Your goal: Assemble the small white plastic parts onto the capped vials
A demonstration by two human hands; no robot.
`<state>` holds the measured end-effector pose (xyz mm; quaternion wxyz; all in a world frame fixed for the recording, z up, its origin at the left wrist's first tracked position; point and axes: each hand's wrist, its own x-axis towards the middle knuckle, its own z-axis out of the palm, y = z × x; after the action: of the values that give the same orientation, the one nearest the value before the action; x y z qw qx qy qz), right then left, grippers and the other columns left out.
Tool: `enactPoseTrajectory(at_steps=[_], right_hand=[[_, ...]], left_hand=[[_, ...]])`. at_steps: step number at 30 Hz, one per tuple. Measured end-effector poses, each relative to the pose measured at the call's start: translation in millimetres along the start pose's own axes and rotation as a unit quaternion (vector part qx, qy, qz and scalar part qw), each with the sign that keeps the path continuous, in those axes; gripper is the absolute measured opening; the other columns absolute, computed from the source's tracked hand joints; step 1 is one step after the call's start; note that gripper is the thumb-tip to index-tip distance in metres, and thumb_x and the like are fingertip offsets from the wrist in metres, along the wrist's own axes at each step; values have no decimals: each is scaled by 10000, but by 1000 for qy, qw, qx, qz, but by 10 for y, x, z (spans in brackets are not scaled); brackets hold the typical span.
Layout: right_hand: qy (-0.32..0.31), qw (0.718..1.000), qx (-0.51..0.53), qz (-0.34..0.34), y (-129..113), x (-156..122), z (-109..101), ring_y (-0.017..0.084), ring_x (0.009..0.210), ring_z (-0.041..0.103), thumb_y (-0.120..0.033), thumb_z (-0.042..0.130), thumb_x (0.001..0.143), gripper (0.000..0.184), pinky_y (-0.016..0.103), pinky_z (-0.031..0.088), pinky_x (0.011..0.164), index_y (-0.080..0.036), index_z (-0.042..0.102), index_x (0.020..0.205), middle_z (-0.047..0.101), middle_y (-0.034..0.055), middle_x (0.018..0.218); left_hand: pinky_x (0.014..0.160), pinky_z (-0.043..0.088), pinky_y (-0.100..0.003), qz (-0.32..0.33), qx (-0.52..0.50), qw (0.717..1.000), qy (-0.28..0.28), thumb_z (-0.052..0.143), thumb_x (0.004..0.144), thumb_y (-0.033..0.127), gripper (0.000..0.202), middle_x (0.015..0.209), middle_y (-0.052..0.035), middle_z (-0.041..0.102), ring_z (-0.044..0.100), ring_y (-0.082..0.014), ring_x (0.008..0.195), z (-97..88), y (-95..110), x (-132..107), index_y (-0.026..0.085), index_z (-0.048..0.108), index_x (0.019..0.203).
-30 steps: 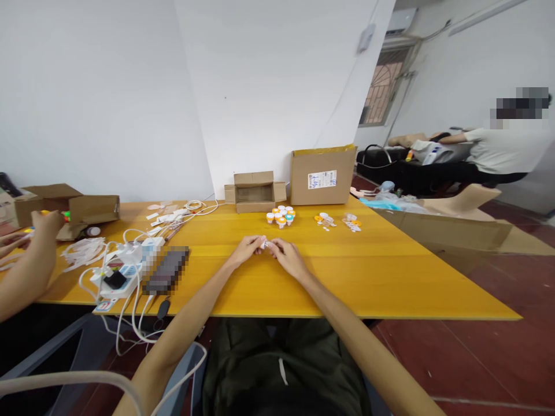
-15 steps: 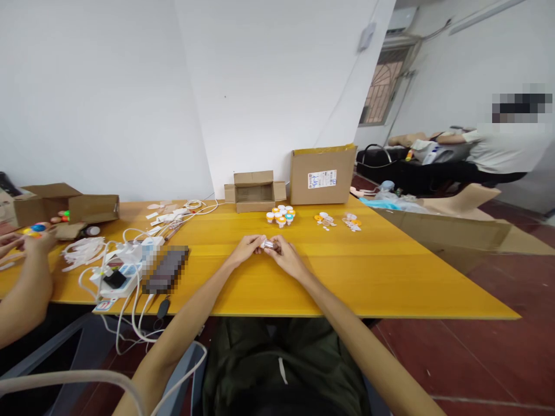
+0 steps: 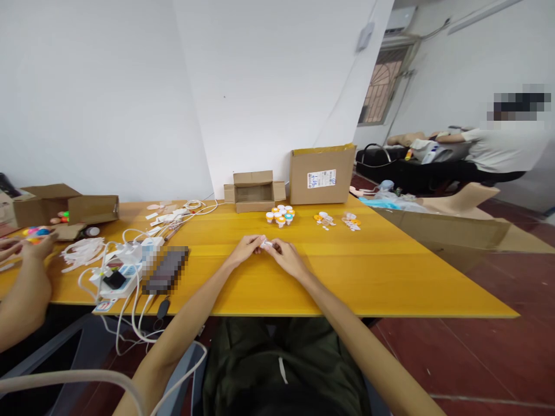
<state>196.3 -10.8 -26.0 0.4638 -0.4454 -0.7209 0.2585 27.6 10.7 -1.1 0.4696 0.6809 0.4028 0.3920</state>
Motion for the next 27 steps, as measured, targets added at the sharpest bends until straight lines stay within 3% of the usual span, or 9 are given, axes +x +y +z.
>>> enactPoseTrajectory(at_steps=[5, 10, 15, 22, 27], right_hand=[[-7, 999, 35, 18, 28, -7, 14, 176, 647, 607, -379, 656, 746, 237, 301, 479, 645, -245, 564, 920, 682, -23, 754], [-6, 1000, 26, -1, 27, 0, -2, 183, 668, 622, -385, 614, 800, 157, 302, 481, 653, -239, 581, 847, 685, -6, 749], [3, 1000, -1, -15, -6, 7, -21, 185, 663, 623, -453, 562, 859, 251, 303, 476, 661, -231, 616, 755, 697, 16, 722], [11, 1000, 3, 22, -16, -4, -5, 177, 642, 610, -406, 673, 755, 207, 290, 464, 628, -240, 607, 860, 690, -7, 747], [8, 1000, -14, -3, -44, 3, -29, 185, 648, 610, -420, 563, 841, 218, 299, 456, 651, -234, 606, 737, 680, 14, 705]], left_hand=[[570, 382, -243, 4, -1, 1000, -1, 629, 753, 666, 521, 579, 23, 549, 493, -117, 580, 2, 7, -6, 148, 671, 725], [573, 386, -244, -2, 5, 1000, 1, 625, 771, 644, 500, 615, 7, 587, 511, -123, 590, -7, -17, 5, 149, 698, 763], [571, 386, -243, -9, 4, 1000, 3, 632, 766, 641, 496, 661, -2, 620, 516, -120, 589, -14, -25, 7, 155, 716, 811], [574, 381, -244, -3, -2, 1000, 1, 628, 773, 640, 495, 612, 13, 577, 502, -120, 589, -5, -22, 2, 150, 701, 773], [572, 382, -245, -7, 1, 1000, 1, 628, 769, 640, 493, 654, 2, 606, 502, -114, 576, -4, -14, 7, 155, 713, 795]])
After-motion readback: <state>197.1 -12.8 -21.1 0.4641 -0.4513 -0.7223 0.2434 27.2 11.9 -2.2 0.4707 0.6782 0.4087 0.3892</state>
